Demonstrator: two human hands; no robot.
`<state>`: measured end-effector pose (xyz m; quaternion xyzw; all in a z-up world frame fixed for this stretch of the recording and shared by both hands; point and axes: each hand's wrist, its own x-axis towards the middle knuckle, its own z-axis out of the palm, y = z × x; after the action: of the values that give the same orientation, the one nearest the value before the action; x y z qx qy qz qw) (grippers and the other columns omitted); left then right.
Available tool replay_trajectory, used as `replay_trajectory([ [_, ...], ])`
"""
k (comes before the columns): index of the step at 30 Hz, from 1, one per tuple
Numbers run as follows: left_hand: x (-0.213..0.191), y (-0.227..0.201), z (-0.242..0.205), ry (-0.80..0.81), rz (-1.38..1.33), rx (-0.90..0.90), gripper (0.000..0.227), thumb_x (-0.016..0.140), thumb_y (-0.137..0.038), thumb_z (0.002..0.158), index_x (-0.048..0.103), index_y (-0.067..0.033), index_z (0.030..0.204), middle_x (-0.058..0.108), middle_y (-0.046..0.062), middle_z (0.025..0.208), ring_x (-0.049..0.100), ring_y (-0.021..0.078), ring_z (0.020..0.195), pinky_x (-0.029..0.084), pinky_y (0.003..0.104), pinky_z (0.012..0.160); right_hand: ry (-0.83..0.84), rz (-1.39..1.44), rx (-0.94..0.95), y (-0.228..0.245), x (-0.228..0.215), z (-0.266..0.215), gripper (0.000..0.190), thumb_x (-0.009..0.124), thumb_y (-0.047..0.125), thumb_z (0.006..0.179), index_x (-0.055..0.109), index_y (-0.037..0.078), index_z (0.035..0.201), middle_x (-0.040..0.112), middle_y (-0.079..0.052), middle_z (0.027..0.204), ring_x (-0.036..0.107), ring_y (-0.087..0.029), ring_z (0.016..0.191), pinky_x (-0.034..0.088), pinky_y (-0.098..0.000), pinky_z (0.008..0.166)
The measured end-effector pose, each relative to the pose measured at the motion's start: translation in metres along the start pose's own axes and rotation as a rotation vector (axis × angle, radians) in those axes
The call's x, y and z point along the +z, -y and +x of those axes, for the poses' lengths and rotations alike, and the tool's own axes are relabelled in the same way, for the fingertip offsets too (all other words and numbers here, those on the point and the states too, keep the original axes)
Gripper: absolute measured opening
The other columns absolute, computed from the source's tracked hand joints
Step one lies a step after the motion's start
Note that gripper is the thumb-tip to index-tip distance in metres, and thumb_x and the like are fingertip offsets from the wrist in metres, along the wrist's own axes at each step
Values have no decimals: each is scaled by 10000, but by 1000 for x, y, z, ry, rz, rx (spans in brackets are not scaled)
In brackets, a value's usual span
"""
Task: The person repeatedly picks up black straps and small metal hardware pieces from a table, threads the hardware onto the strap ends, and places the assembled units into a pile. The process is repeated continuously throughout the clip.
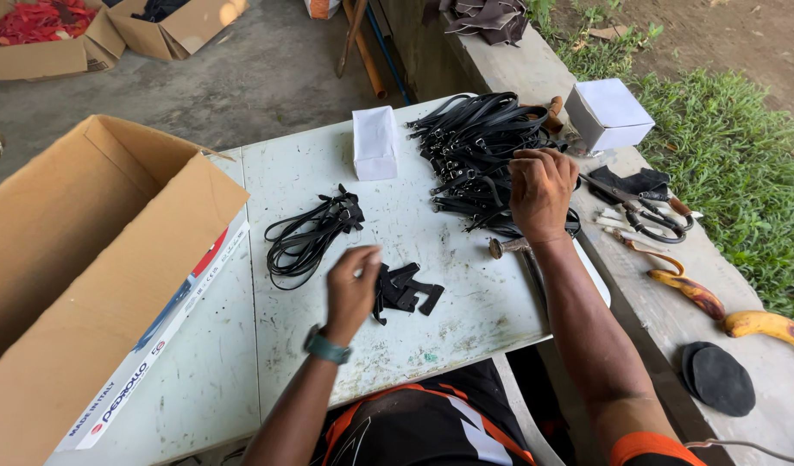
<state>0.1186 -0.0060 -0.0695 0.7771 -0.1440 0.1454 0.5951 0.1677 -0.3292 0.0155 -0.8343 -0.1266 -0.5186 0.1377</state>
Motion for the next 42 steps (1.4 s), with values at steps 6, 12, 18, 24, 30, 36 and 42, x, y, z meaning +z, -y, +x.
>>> replay_trajectory([
  [6, 104, -29, 51, 228, -138, 40, 400, 542, -365, 1129, 614, 16, 1227, 624, 215, 1179, 637, 262, 1083, 538, 402, 1008, -50, 98, -68, 39, -16, 5, 108, 724, 20, 980, 631, 74, 991, 731, -56, 1125, 674, -245, 1059, 443, -418, 1010],
  [12, 133, -44, 87, 97, -847, -231, 393, 583, -324, 1050, 638, -22, 1296, 704, 141, 1187, 676, 207, 1073, 515, 386, 1010, 54, 424, 165, 79, -21, -14, 278, 777, 74, 880, 617, 10, 1098, 702, -107, 1114, 697, -263, 977, 528, -396, 894],
  [18, 69, -54, 99, 58, -1196, -114, 277, 580, -209, 1083, 646, 7, 1242, 725, 135, 1079, 710, 243, 1048, 570, 423, 1029, 489, 398, 213, 68, 0, -46, 300, 762, 100, 869, 677, 26, 1148, 732, -129, 972, 708, -318, 868, 552, -436, 792],
  [24, -38, -72, 54, 110, -1036, -34, 266, 559, -195, 1129, 647, -5, 1293, 713, 109, 1050, 692, 193, 1022, 618, 399, 896, 681, 296, 186, 58, 14, -77, 142, 717, 101, 887, 769, 83, 1018, 753, -113, 979, 710, -326, 789, 571, -426, 708],
  [30, -57, -40, -20, 167, -652, -323, 303, 581, -196, 1045, 668, 4, 1257, 744, 110, 1056, 707, 165, 977, 611, 302, 683, 782, 381, 118, 105, 42, -84, 205, 764, 194, 855, 766, 79, 1025, 741, -103, 1009, 670, -325, 903, 538, -435, 803],
  [36, -50, -7, -62, 151, -601, -429, 262, 626, -175, 1021, 671, 8, 1203, 739, 102, 988, 730, 167, 930, 602, 275, 661, 967, 325, 251, 115, 48, -75, 151, 794, 185, 841, 765, 91, 956, 730, -89, 1036, 633, -316, 978, 511, -406, 893],
  [42, -23, -8, -49, 129, -506, -414, 238, 660, -185, 976, 709, -4, 1123, 759, 65, 944, 736, 121, 886, 614, 251, 649, 815, 895, 795, 100, 19, -90, 222, 783, 98, 868, 696, 93, 1072, 718, -69, 891, 659, -163, 772, 540, -279, 693],
])
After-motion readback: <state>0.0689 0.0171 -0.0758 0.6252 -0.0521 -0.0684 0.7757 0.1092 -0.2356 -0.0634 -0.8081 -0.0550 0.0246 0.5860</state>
